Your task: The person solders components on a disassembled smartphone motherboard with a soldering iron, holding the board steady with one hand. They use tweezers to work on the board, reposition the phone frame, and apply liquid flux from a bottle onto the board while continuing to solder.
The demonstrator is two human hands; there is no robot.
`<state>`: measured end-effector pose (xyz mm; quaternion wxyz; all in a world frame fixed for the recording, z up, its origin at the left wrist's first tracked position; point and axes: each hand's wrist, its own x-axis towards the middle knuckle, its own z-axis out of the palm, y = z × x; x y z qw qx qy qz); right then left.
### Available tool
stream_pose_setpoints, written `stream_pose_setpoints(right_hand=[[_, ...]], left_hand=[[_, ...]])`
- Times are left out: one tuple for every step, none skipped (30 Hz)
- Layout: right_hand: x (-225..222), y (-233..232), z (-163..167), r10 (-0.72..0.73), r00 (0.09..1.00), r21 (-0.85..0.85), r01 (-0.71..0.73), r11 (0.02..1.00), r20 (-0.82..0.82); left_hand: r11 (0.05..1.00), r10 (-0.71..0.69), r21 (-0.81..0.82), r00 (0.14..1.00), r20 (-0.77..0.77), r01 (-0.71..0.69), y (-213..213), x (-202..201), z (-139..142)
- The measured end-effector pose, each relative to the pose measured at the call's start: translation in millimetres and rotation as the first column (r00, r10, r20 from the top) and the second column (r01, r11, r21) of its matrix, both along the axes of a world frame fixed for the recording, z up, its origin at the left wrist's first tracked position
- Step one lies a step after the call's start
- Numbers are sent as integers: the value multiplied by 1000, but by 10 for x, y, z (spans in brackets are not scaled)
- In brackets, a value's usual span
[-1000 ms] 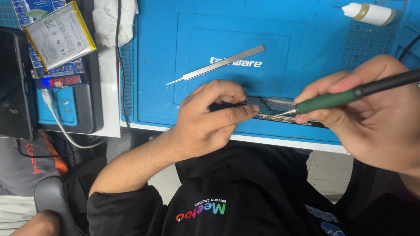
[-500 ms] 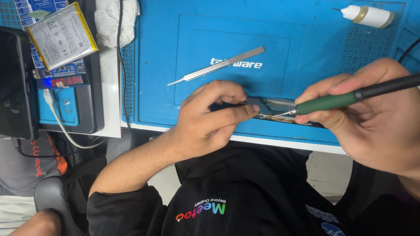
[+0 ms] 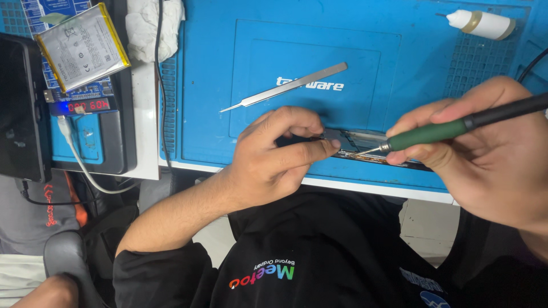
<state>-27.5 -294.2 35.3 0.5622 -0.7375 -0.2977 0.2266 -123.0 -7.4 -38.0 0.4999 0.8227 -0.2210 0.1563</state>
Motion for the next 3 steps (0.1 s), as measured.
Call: stream_pose_setpoints(right_hand=[[-18,-70,-54,-4,1000,3,4,1000,-8],[-38,-151,-113,-8,1000,5,8,1000,-16],[87,-286,-137,-8,1000,5,8,1000,-16]], left_hand=[[1000,0,-2,1000,0,0,20,-60,-119],[1000,0,-5,1000,0,0,43,-124,-253],[1000,0,-5,1000,0,0,274,57,-465]])
